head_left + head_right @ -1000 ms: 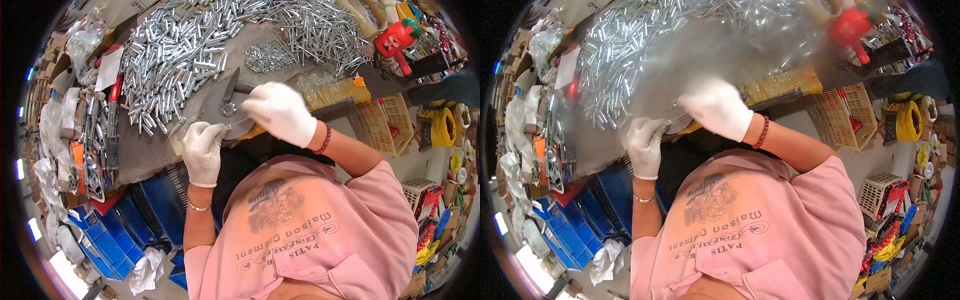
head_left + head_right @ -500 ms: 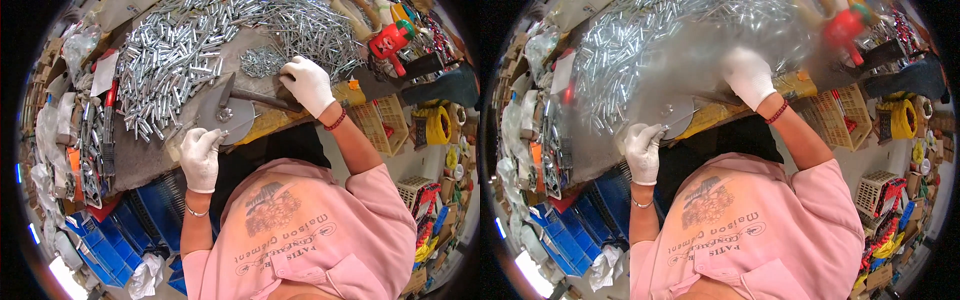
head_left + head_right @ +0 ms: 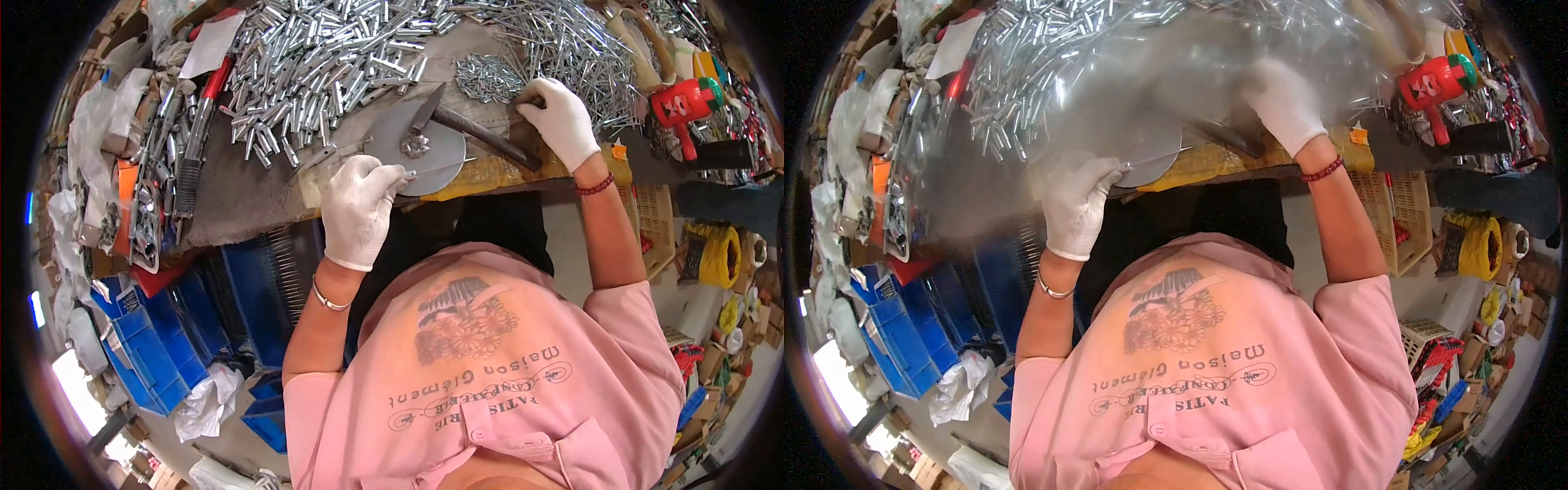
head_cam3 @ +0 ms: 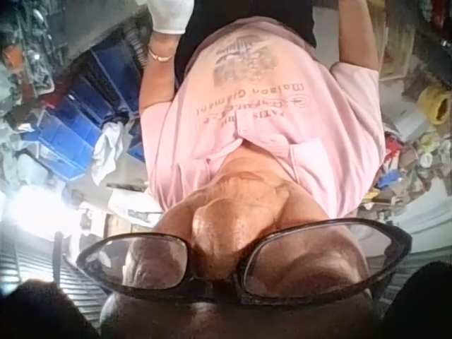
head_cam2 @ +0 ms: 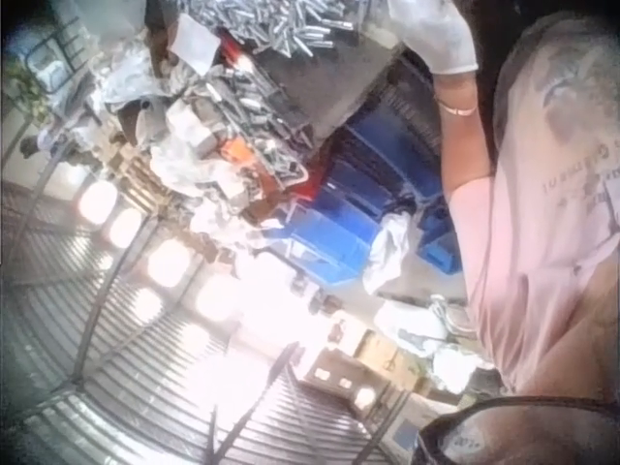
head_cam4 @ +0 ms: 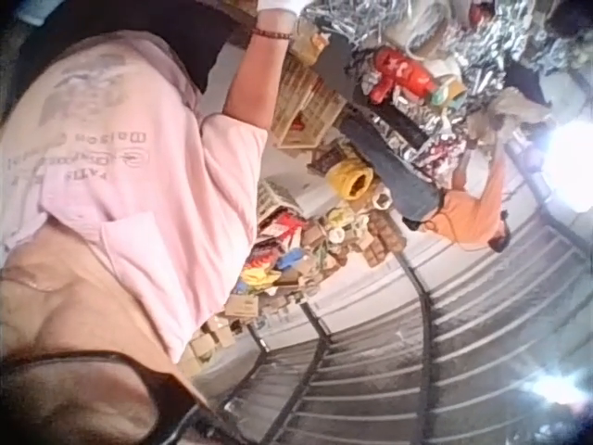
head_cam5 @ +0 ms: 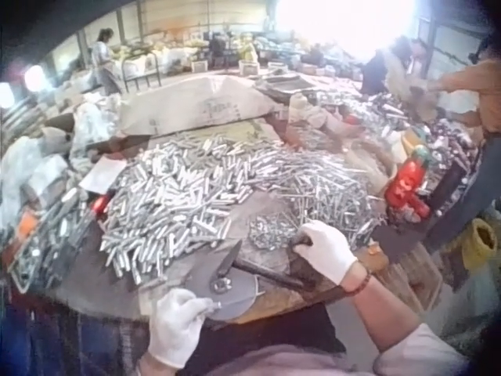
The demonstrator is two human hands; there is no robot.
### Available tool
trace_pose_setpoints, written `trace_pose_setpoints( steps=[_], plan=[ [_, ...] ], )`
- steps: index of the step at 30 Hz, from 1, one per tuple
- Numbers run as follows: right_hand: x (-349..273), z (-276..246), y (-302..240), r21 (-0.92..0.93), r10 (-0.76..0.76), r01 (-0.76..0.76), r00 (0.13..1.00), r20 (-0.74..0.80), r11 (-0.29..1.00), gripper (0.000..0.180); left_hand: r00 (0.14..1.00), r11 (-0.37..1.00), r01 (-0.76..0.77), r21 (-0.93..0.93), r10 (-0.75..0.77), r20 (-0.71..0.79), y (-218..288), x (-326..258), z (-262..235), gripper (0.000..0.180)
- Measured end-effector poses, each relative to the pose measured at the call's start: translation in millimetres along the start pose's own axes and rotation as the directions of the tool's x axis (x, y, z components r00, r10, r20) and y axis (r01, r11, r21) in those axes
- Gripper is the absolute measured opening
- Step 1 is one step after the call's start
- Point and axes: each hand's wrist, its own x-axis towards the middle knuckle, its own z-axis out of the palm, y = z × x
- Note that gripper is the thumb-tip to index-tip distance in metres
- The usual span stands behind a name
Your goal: Assembling small metal pins into circular metal base plates and sorting components at a factory workbench.
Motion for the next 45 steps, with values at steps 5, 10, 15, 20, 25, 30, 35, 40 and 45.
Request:
trace_pose_setpoints(
  steps=[5, 10, 15, 20, 25, 30, 35, 40, 45],
  plan=[
    [-29.1, 0.9, -86.3, 0.346, -0.219, 0.214, 0.975, -0.025, 0.913, 0.013, 0.999, 0.999, -0.018, 0.043, 0.017, 0.033, -3.6, -3.7, -0.6, 0.019],
    [-47.4, 30.0, -135.4, 0.368, -0.382, 0.358, 0.924, -0.011, 0.858, 0.016, 0.999, 1.000, 0.000, 0.006, 0.000, 0.041, -7.8, -6.6, 2.9, 0.022],
    [-45.1, 41.4, -135.6, 0.327, -0.409, 0.385, 0.913, 0.006, 0.863, 0.017, 0.998, 0.998, 0.052, -0.018, -0.051, 0.023, -7.7, -12.0, 5.4, 0.023],
    [-44.1, 39.0, -139.0, 0.215, -0.434, 0.413, 0.899, 0.059, 0.885, 0.014, 0.999, 0.998, 0.047, -0.031, -0.046, 0.028, -10.9, -12.3, 7.4, 0.021],
    [-40.8, 22.6, -137.7, 0.121, -0.508, 0.495, 0.853, 0.121, 0.860, 0.017, 1.000, 1.000, 0.006, -0.025, -0.005, 0.008, -13.0, -11.0, 7.9, 0.020],
    [-32.6, 12.4, -93.3, -0.186, -0.350, 0.355, 0.935, 0.060, 0.916, 0.034, 1.000, 1.000, -0.002, 0.019, 0.002, -0.005, -11.9, -12.7, 9.7, 0.020],
    [-48.5, 8.8, -85.1, -0.037, -0.295, 0.296, 0.955, 0.022, 0.954, 0.042, 1.000, 1.000, 0.021, -0.014, -0.021, -0.022, -8.6, -14.3, 9.2, 0.024],
    [-74.3, -25.3, -113.6, 0.177, -0.359, 0.346, 0.932, 0.047, 0.921, 0.053, 0.999, 0.997, 0.045, -0.057, -0.046, -0.016, -6.9, -12.7, 10.0, 0.025],
    [-79.0, -15.1, -117.6, -0.046, -0.405, 0.418, 0.898, 0.170, 0.907, 0.056, 1.000, 1.000, -0.002, -0.010, 0.001, -0.013, -4.8, -2.3, 4.8, 0.026]
  ],
)
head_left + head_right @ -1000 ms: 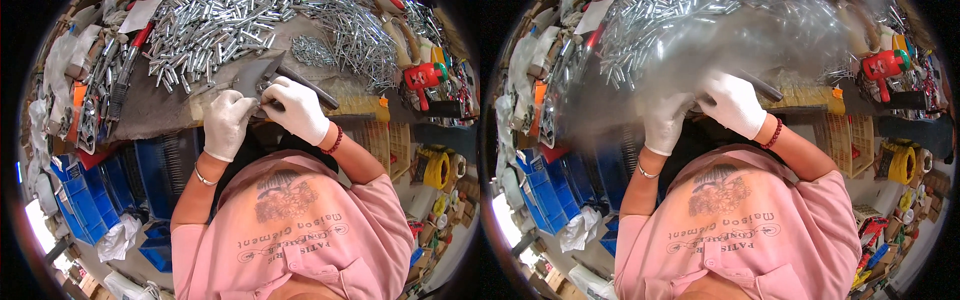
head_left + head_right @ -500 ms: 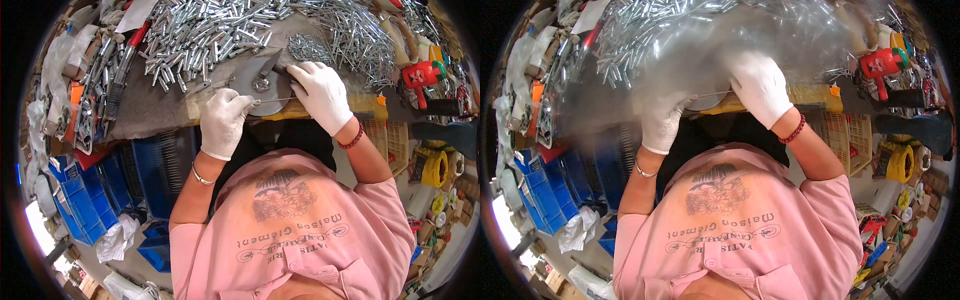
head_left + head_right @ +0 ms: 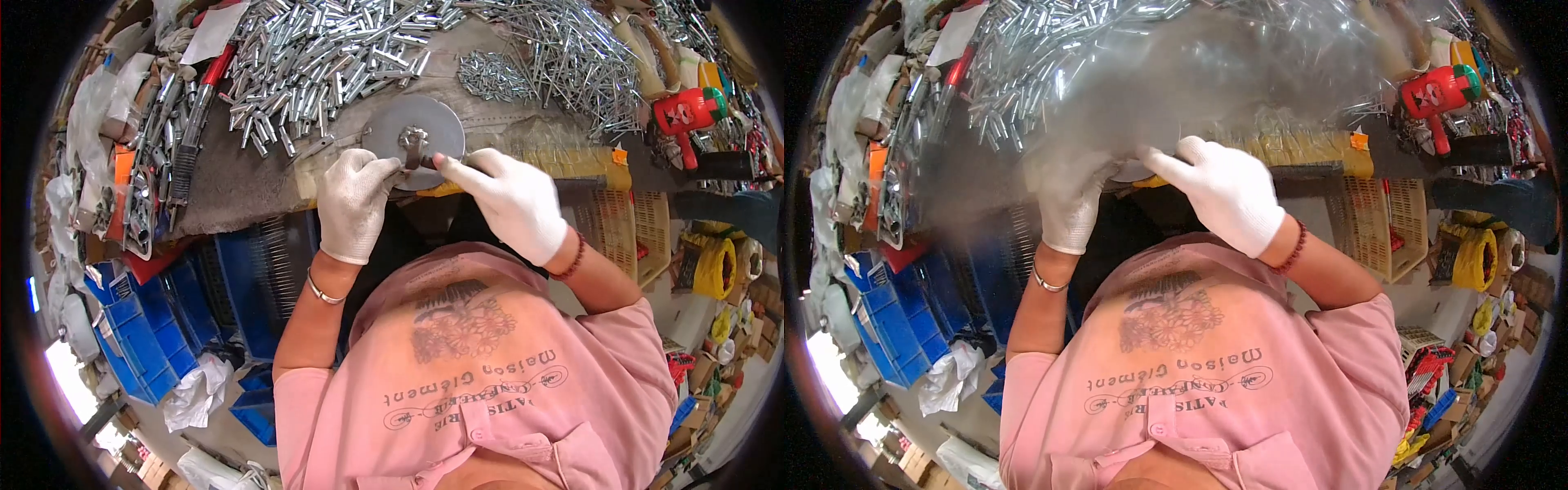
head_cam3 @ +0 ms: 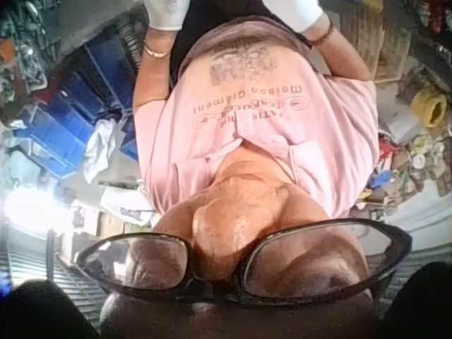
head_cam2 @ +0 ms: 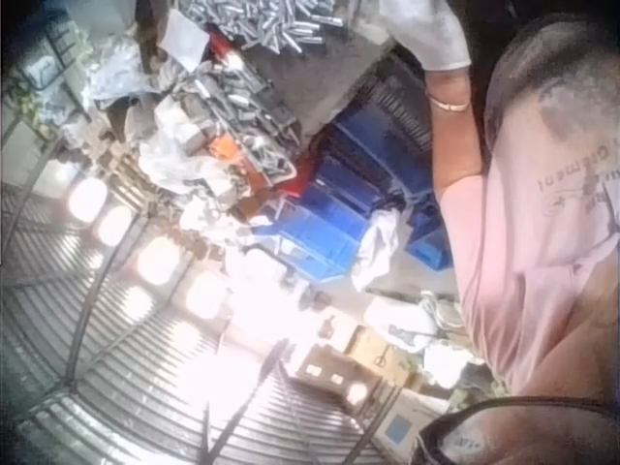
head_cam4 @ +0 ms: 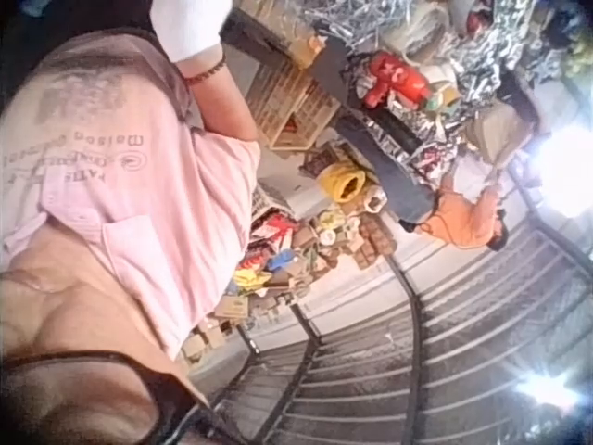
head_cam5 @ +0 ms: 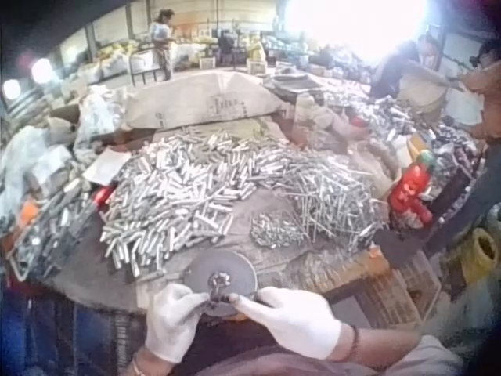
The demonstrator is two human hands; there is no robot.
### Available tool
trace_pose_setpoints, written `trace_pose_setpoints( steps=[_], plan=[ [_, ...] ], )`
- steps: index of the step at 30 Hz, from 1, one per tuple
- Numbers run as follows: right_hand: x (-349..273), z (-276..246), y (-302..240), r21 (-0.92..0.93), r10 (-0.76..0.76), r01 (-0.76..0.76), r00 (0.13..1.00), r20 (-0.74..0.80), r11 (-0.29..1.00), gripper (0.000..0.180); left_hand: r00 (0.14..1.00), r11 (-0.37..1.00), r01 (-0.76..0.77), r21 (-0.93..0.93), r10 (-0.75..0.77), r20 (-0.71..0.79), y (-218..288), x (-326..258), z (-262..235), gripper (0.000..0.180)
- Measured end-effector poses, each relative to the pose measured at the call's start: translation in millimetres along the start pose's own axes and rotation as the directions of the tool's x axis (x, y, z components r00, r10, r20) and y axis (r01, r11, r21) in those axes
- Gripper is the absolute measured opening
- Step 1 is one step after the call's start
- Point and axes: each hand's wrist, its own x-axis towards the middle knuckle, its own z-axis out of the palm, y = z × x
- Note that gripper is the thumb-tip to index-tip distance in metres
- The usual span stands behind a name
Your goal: Assembling small metal pins into circular metal base plates and sorting components at a factory workbench.
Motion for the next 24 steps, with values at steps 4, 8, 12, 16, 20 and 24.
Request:
trace_pose_setpoints(
  steps=[4, 8, 12, 16, 20, 24],
  plan=[
    [10.5, 0.2, 1.6, 0.084, 0.007, 0.004, 0.991, -0.134, 0.996, 0.050, 0.999, 0.999, -0.046, 0.022, 0.047, -0.016, -7.2, 6.5, 0.5, 0.024],
    [7.9, -4.7, -10.6, 0.188, -0.054, 0.175, 0.853, -0.519, 0.966, 0.051, 0.999, 1.000, -0.010, 0.021, 0.009, 0.034, 0.4, -2.9, -14.6, 0.022],
    [-11.3, 19.8, -1.0, 0.154, 0.014, 0.013, 0.986, -0.169, 0.988, 0.058, 0.999, 0.991, -0.043, 0.129, 0.041, 0.021, -6.2, -19.0, -3.1, 0.016],
    [6.3, 2.3, 10.3, 0.320, 0.111, -0.075, 0.989, -0.097, 0.944, 0.045, 1.000, 1.000, 0.000, 0.025, 0.000, 0.026, 3.9, -17.1, -5.5, 0.021],
    [28.1, 6.0, 24.0, -0.059, -0.095, 0.083, 0.967, -0.238, 0.995, 0.030, 1.000, 1.000, -0.001, 0.009, 0.001, 0.027, 8.4, -6.4, -9.2, 0.015],
    [23.4, 12.9, 8.0, 0.063, -0.060, 0.067, 0.993, -0.100, 0.996, 0.018, 1.000, 1.000, -0.001, 0.007, 0.001, 0.015, 8.6, 1.6, -11.3, 0.017]
  ],
)
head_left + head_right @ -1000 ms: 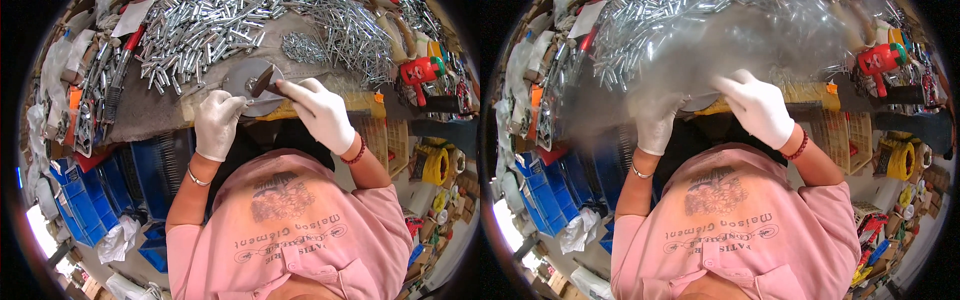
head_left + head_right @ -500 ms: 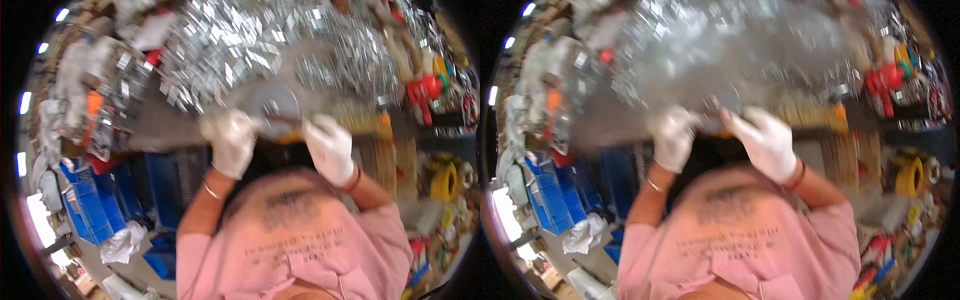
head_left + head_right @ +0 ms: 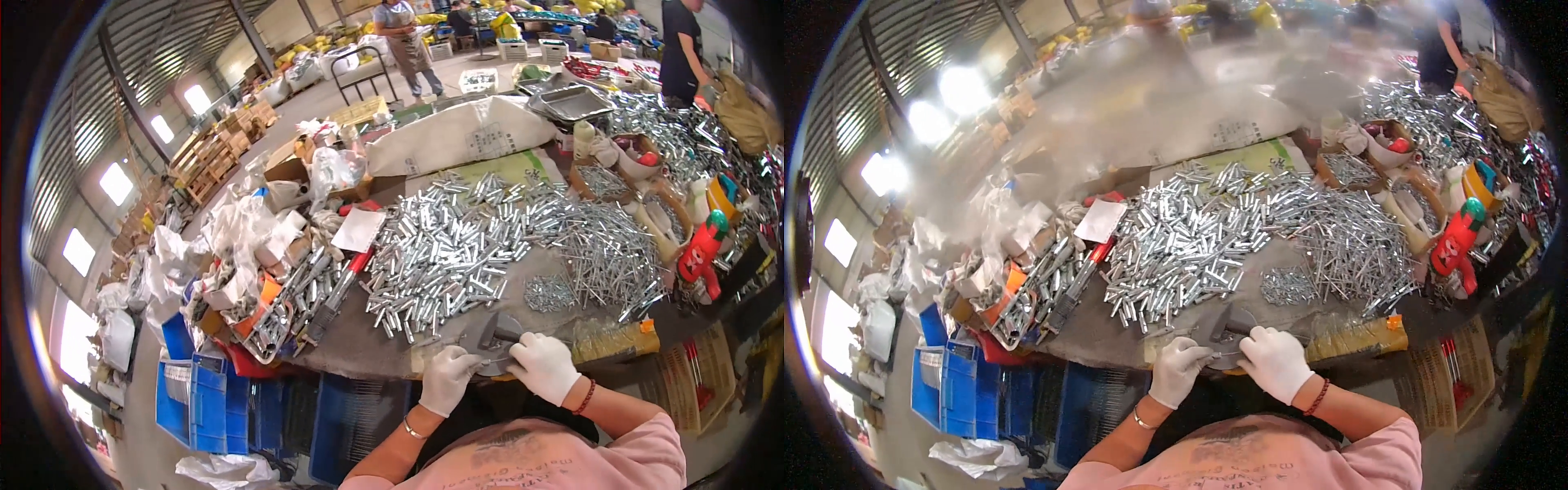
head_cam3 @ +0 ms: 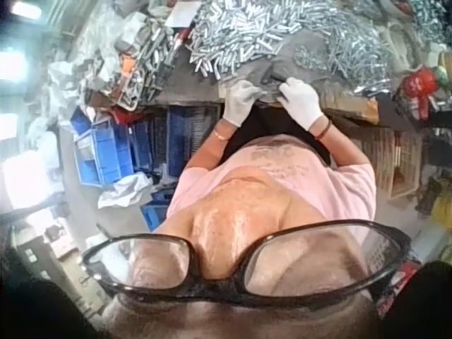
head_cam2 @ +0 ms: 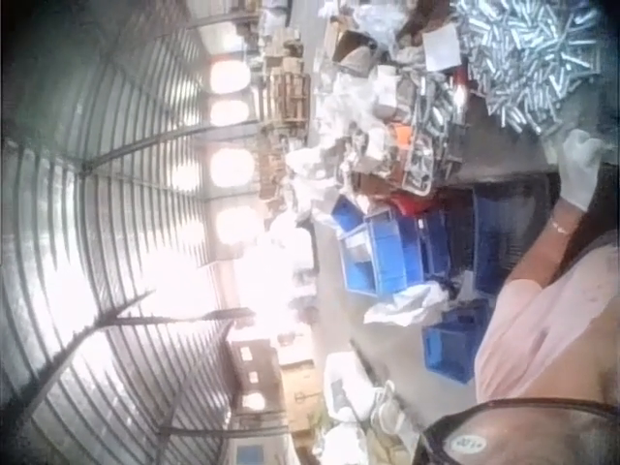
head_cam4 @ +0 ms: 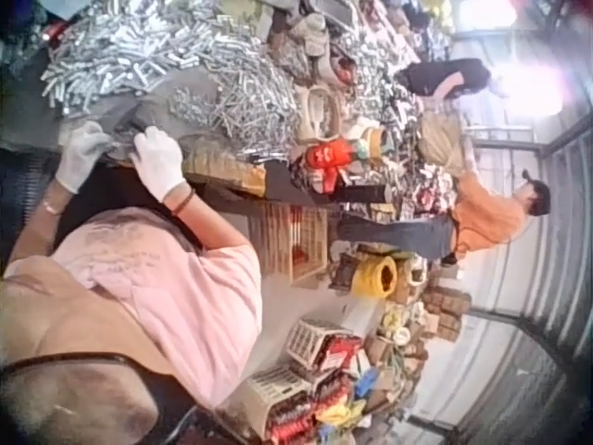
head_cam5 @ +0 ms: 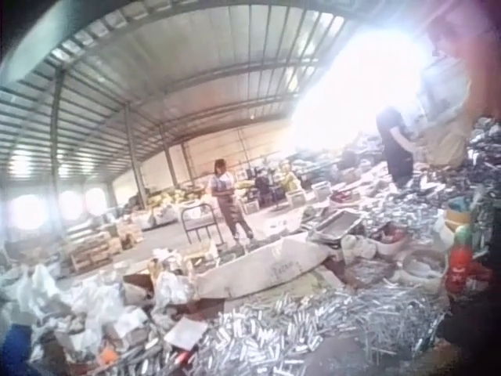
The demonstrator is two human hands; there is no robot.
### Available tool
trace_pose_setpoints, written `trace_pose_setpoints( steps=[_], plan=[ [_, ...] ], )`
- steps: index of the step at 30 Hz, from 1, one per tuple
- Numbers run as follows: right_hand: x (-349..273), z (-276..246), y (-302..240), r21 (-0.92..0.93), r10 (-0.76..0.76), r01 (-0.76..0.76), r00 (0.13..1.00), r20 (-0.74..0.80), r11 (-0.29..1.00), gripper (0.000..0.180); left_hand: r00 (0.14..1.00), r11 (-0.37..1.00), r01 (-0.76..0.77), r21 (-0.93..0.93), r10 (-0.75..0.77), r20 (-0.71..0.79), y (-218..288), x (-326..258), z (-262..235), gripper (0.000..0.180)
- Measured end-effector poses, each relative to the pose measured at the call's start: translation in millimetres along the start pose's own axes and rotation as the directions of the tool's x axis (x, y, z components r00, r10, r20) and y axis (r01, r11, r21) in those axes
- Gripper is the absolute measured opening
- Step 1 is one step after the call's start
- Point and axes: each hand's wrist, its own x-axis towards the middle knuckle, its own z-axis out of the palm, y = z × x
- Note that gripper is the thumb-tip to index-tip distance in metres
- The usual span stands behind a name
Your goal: Assembling small metal pins into circular metal base plates and sorting components at a factory workbench.
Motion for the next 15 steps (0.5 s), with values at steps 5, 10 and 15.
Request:
trace_pose_setpoints(
  steps=[5, 10, 15],
  plan=[
    [-23.0, 9.4, -11.6, 0.061, 0.146, -0.151, 0.986, 0.076, 0.987, 0.018, 1.000, 1.000, -0.007, 0.001, 0.007, -0.012, 5.2, -9.5, -1.3, 0.019],
    [-24.4, 20.1, -9.2, 0.334, 0.195, -0.292, 0.935, 0.296, 0.896, 0.018, 0.994, 0.990, 0.033, 0.136, -0.018, -0.107, 6.6, -22.0, 4.9, 0.024],
    [-15.5, 0.4, -24.1, 0.618, 0.251, -0.638, 0.760, 0.599, 0.459, 0.023, 0.845, 0.828, 0.523, -0.204, -0.535, -0.007, 38.1, -38.5, 12.5, 0.043]
  ],
)
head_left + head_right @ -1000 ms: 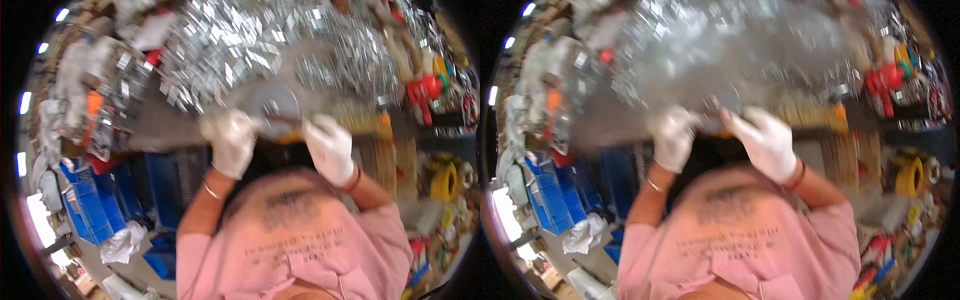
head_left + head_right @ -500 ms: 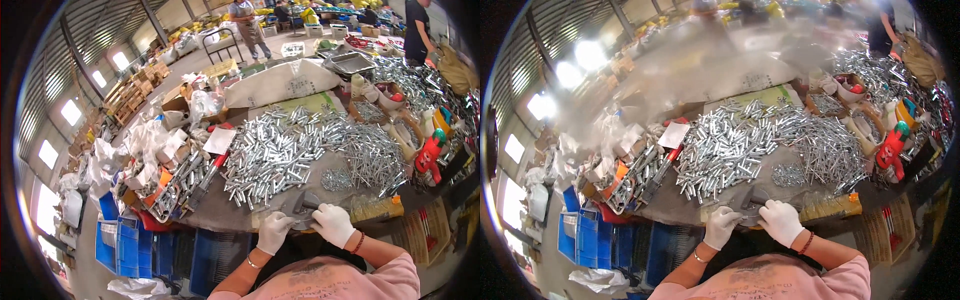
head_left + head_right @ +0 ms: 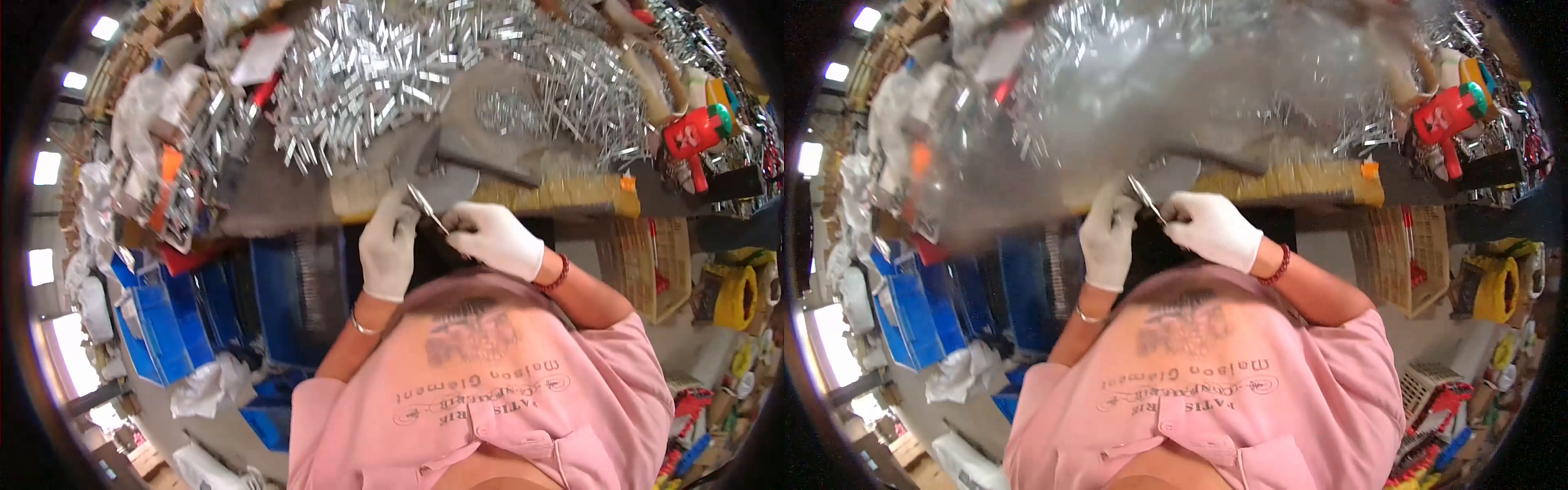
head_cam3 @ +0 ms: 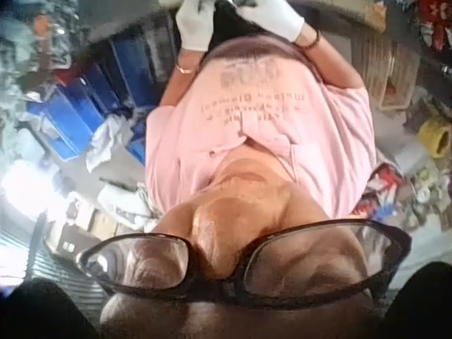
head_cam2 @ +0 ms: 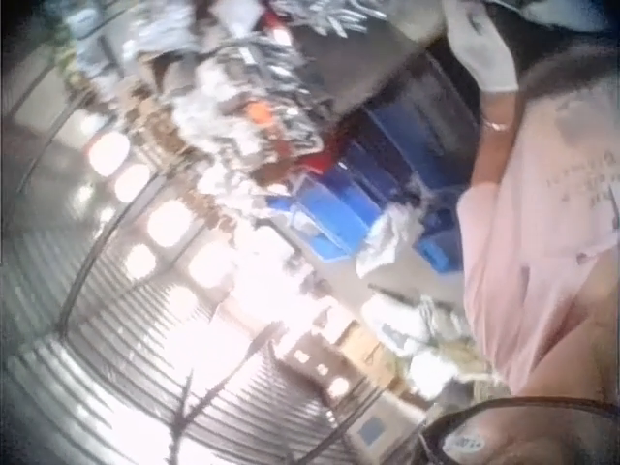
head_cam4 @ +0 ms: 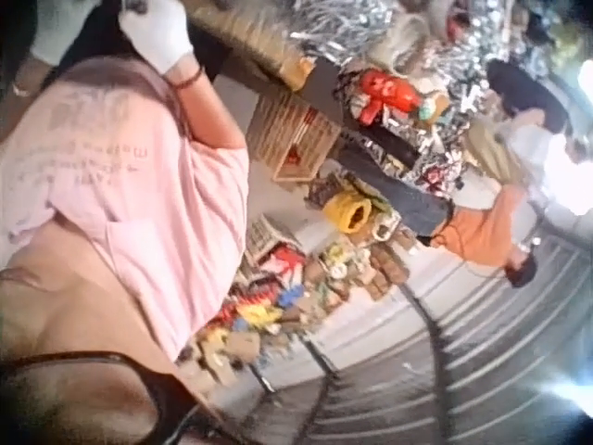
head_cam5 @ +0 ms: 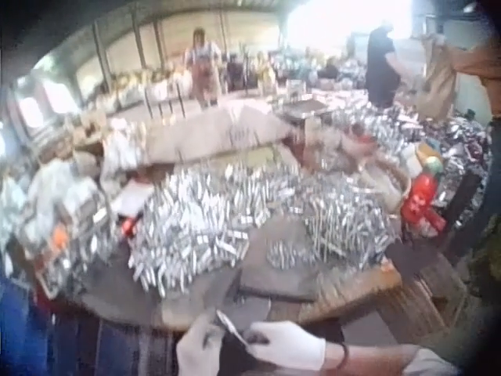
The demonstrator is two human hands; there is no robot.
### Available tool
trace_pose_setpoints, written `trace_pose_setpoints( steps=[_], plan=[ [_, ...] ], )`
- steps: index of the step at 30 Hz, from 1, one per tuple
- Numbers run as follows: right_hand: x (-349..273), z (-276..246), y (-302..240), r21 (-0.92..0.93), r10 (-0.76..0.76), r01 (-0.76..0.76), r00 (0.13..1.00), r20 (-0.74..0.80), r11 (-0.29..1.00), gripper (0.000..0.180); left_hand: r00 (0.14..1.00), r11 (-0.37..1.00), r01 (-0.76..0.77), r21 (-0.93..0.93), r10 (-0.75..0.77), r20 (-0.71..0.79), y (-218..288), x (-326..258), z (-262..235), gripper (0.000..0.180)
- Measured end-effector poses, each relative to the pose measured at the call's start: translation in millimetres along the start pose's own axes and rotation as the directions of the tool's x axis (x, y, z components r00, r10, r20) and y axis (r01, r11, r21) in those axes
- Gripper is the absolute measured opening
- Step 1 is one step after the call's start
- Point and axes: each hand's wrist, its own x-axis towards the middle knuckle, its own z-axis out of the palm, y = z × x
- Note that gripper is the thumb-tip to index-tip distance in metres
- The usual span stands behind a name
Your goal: Assembling small metal pins into circular metal base plates and sorting components at a factory workbench.
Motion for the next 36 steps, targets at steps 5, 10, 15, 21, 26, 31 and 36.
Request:
trace_pose_setpoints(
  steps=[5, 10, 15, 21, 26, 31, 36],
  plan=[
    [1.5, 18.0, 15.5, 0.112, 0.036, -0.031, 0.998, -0.049, 0.993, 0.023, 0.947, 0.921, 0.318, -0.226, -0.299, 0.113, 0.3, -3.2, 4.5, 0.055],
    [-3.5, 29.0, 24.9, 0.108, 0.022, -0.016, 0.998, -0.052, 0.994, 0.022, 0.898, 0.817, 0.440, -0.372, -0.390, 0.206, -1.5, -9.0, 4.7, 0.059],
    [-1.0, 44.6, 14.0, 0.013, -0.050, 0.050, 0.998, -0.023, 0.999, 0.023, 0.891, 0.754, 0.449, -0.480, -0.416, 0.182, 3.3, -17.2, -7.3, 0.064],
    [-2.6, 36.5, -11.6, -0.109, -0.087, 0.078, 0.992, -0.088, 0.991, 0.043, 0.883, 0.761, 0.424, -0.490, -0.469, 0.035, -16.4, -25.0, -44.6, 0.059],
    [8.5, -4.0, 8.6, -0.058, -0.189, 0.181, 0.890, -0.415, 0.982, 0.043, 0.743, 0.898, 0.347, -0.269, -0.439, -0.506, -144.4, -74.7, -93.6, 0.048],
    [18.8, -2.2, 21.2, 0.035, -0.149, 0.181, 0.891, -0.428, 0.983, 0.042, 0.443, 0.576, 0.812, 0.098, -0.497, -0.746, -349.9, -215.2, -144.0, 0.044],
    [27.3, -3.9, 19.7, 0.056, -0.134, 0.172, 0.902, -0.411, 0.983, 0.043, 0.249, 0.296, 0.952, 0.082, -0.587, -0.770, -459.2, -309.1, -188.4, 0.036]
  ],
)
